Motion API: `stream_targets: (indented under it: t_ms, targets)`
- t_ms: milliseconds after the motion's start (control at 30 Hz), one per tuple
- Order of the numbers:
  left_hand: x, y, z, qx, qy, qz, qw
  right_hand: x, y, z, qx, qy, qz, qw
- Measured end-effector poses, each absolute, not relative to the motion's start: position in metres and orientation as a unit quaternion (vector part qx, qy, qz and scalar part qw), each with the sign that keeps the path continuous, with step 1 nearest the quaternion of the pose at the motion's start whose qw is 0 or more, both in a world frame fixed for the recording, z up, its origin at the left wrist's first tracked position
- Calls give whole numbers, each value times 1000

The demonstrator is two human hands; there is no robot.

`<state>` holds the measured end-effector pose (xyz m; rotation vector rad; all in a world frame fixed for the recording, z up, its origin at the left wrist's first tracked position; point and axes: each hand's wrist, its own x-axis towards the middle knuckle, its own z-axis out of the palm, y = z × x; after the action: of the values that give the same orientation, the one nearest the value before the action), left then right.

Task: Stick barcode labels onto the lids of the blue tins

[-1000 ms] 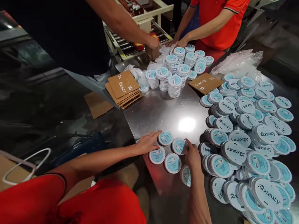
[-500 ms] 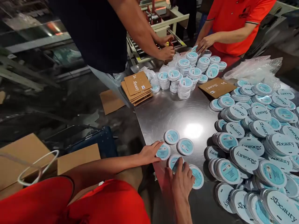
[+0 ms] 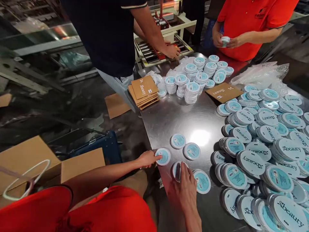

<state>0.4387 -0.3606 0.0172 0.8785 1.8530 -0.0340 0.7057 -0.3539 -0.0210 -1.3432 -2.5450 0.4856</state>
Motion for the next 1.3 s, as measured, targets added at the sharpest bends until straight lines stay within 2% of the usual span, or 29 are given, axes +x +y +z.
stream_targets:
  t_ms: [167, 300, 433, 633, 733, 900, 967, 1067, 1133, 1300]
  targets:
    - [450, -359, 11, 249, 704, 26, 664, 689, -355, -29, -492, -836, 155, 187]
    - [465, -352, 12, 236, 690, 55, 681, 672, -354, -24, -470, -851, 180, 154]
    - [470, -351, 25, 303, 693, 55, 652, 690, -344, -14, -433, -871, 195, 127]
    - [498, -355, 51, 555, 658, 54, 507, 767, -354, -31, -551, -815, 71, 166]
    - [519, -343, 47, 681, 598, -20, 423, 783, -381, -43, -550, -814, 105, 153]
    - [526, -332, 35, 752, 534, -109, 369, 779, -403, -33, -500, -835, 175, 148]
    - [523, -331, 37, 756, 531, -118, 365, 780, -383, -19, -524, -818, 162, 176]
    - [532, -318, 50, 741, 541, -95, 387, 792, -328, 1, -654, -714, 58, 243]
    - [548, -302, 60, 727, 547, -50, 412, 801, -290, 10, -706, -663, 4, 251]
    - [579, -264, 75, 700, 571, 35, 428, 799, -268, 9, -681, -687, 7, 252]
